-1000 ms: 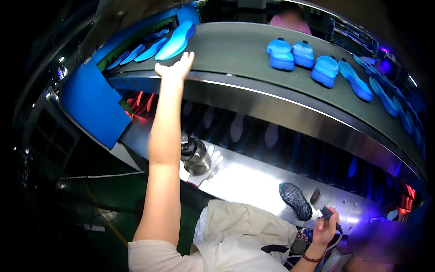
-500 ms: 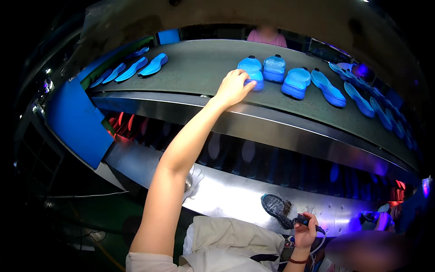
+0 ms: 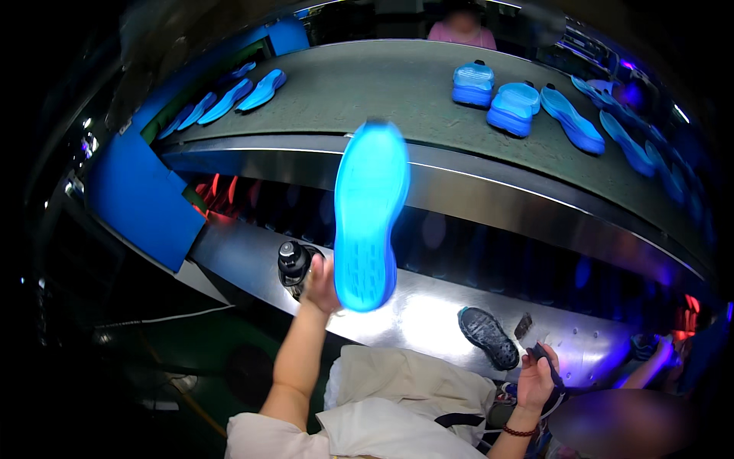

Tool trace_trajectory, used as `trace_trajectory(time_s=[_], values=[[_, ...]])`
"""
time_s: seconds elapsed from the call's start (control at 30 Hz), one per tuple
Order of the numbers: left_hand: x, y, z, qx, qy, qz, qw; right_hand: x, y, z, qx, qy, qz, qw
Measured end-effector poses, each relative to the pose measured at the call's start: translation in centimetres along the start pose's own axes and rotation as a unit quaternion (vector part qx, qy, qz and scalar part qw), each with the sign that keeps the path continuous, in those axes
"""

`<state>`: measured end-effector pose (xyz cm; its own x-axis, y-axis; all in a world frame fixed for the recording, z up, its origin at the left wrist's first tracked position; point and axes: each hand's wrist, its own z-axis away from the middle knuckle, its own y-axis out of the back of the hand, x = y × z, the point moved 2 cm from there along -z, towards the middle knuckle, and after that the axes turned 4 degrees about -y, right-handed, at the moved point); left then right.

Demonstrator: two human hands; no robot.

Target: The person takes blue shoe soles from a conveyor belt and applies a liquid substance to the bottom surface using a small brush before returning them to the belt.

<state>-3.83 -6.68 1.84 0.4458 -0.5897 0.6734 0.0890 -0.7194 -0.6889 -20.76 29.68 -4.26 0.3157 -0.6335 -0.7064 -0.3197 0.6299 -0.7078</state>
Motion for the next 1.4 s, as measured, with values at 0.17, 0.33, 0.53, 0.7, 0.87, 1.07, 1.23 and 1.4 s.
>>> trace_trajectory(time_s=[0.17,0.33,0.53,0.7,0.87,1.07,1.23,1.4], values=[[-9.5,0.2,-0.4,-0.008,0.208,0.106,0.972,0.0,-5.3,-2.0,-0.11,-0.04,0.125,0.985],[-13.4,-6.9,-2.1,-0.032,0.233,0.245,0.941,2.2,-7.7,-5.6,-0.093,-0.084,0.095,0.988],[-16.0,-10.3,-2.7,0.007,0.274,0.246,0.93,0.9,-8.6,-8.5,-0.032,-0.028,0.18,0.983],[-17.0,-10.2,-2.7,0.086,0.246,0.211,0.942,0.6,-11.3,-7.8,-0.057,-0.022,0.358,0.932],[-17.8,-7.7,-3.3,0.116,0.225,0.148,0.956,1.2,-12.6,-4.7,-0.144,0.256,0.58,0.76],[-14.3,-7.0,-3.6,0.057,0.248,0.137,0.957,-2.4,-10.7,-0.2,-0.376,-0.003,0.532,0.759],[-15.0,-10.4,-2.6,0.046,0.288,0.165,0.942,-4.8,-12.0,-3.8,-0.2,0.045,0.376,0.904],[-14.8,-12.1,-3.1,0.109,0.277,0.122,0.947,-4.1,-13.5,-3.3,-0.299,0.151,0.439,0.834]])
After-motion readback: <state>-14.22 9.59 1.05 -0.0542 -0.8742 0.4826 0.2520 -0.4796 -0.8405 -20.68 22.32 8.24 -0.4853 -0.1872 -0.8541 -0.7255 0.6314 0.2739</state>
